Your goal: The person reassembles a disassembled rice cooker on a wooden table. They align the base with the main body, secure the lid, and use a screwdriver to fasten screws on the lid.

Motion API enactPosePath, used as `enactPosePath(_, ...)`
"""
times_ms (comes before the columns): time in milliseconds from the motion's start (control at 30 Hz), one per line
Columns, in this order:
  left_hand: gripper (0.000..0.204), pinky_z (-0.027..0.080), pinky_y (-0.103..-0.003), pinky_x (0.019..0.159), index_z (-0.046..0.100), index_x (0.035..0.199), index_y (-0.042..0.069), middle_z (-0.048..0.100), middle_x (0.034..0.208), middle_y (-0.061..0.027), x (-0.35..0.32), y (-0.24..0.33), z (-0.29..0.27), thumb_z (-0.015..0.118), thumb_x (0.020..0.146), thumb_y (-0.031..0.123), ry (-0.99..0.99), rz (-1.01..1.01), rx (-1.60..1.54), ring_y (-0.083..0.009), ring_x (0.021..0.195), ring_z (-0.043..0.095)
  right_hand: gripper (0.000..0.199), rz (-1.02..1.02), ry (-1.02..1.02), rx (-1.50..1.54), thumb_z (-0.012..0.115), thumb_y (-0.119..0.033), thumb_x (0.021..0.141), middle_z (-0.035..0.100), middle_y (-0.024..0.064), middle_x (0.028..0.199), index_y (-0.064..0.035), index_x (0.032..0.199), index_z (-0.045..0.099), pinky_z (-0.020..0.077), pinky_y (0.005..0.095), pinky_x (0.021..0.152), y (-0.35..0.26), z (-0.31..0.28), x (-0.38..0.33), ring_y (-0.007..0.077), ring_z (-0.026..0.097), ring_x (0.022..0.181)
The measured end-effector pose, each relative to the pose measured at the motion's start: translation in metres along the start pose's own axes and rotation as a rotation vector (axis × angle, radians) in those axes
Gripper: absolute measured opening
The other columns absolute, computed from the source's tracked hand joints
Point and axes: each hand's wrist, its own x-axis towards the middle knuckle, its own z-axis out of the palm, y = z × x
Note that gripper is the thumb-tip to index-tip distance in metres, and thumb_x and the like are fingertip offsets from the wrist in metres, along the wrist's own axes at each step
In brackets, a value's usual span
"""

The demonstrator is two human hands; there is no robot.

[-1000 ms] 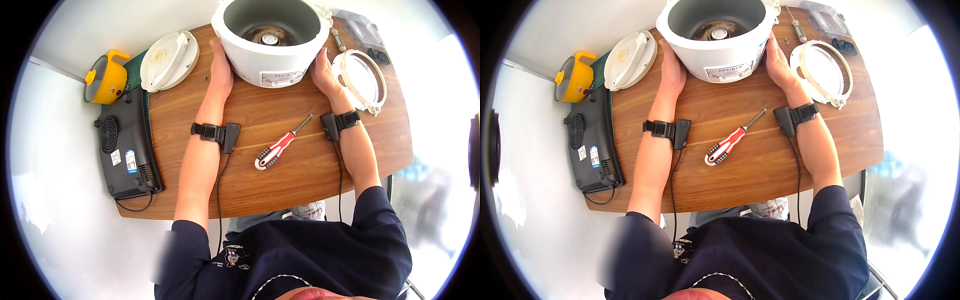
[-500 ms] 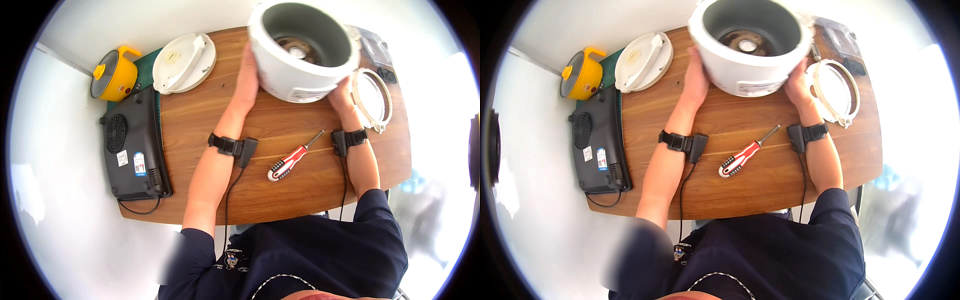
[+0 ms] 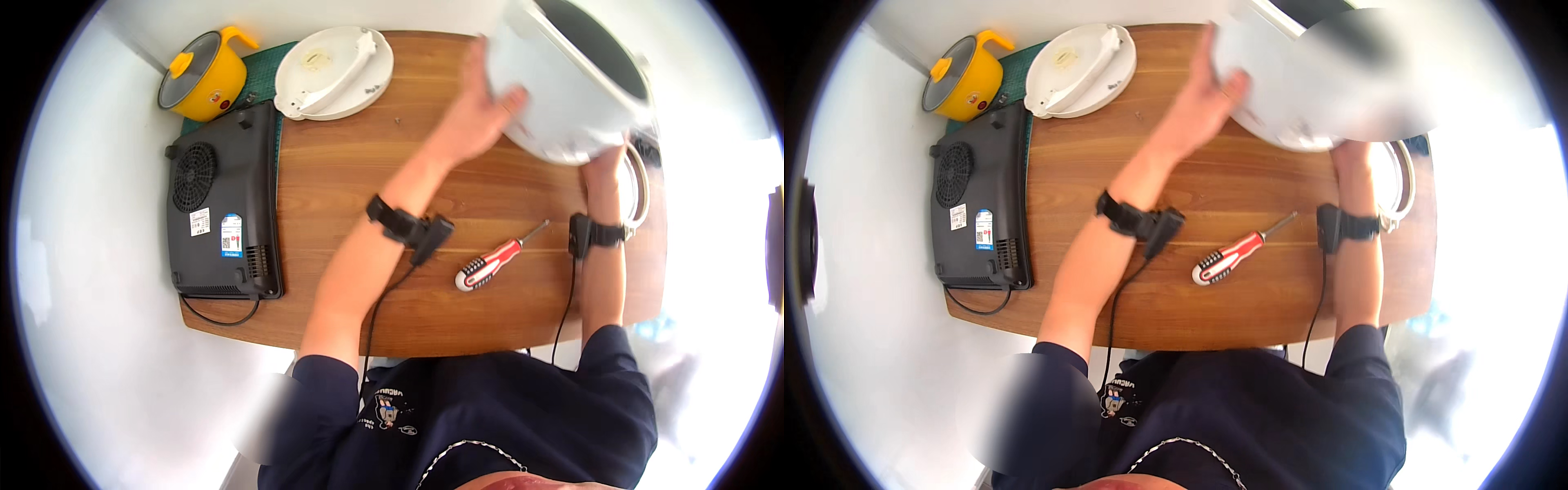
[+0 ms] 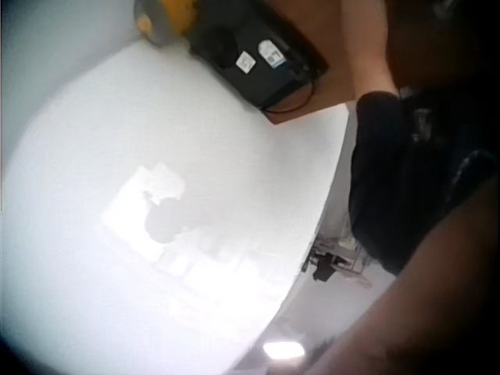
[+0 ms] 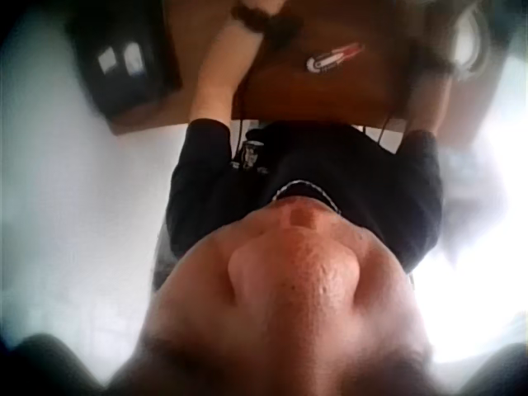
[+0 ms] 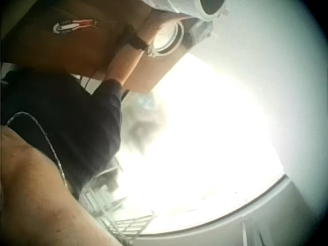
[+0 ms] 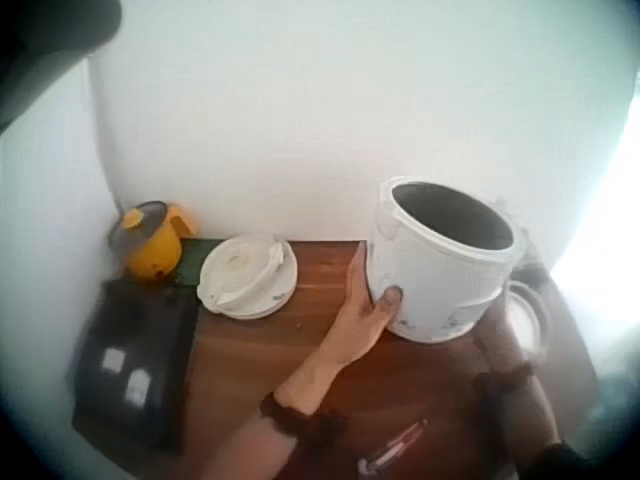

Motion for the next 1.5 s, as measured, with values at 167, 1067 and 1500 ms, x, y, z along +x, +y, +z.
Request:
enactPosePath(167, 0.071, 0.038, -0.038, 0.115, 0.04, 0.154, 0.002, 0.05, 0.151, -0.0094, 0.05, 0.022, -0.059, 0.028, 0.111, 0.057, 0.082, 0.026, -0.327, -0.0201, 0.137, 0.047, 0.059, -0.043, -0.4, 0.046, 0.035, -0.049, 0.111, 0.059, 0.0129, 0.14, -0.0041, 0.148, 0.044, 0.0474, 0.0403, 0.105, -0.058, 0.094, -0.007, 0.0242, 0.057, 0.123)
enactPosePath(1067, 0.068, 0.028, -0.042, 0.125, 0.031, 0.159, 0.021, 0.036, 0.163, -0.0036, 0.043, -0.048, -0.087, 0.026, 0.108, 0.065, 0.297, -0.212, -0.173, -0.0226, 0.15, 0.033, 0.098, -0.137, -0.763, -0.274, 0.082, -0.032, 0.09, 0.042, 0.0085, 0.159, -0.0076, 0.164, 0.023, 0.0271, 0.0394, 0.124, -0.014, 0.06, 0.014, 0.0217, 0.037, 0.147)
enactPosePath(1500, 0.04, 0.047, -0.038, 0.107, 0.058, 0.14, 0.001, 0.061, 0.14, -0.0134, -0.002, 0.038, -0.11, 0.053, 0.107, 0.022, 0.419, -0.251, 0.179, -0.0237, 0.13, 0.058, 0.047, -0.554, -0.286, -1.001, 0.075, -0.021, 0.092, 0.07, 0.0165, 0.128, -0.006, 0.135, 0.064, 0.052, 0.0416, 0.102, -0.052, -0.006, -0.055, 0.0311, 0.067, 0.118)
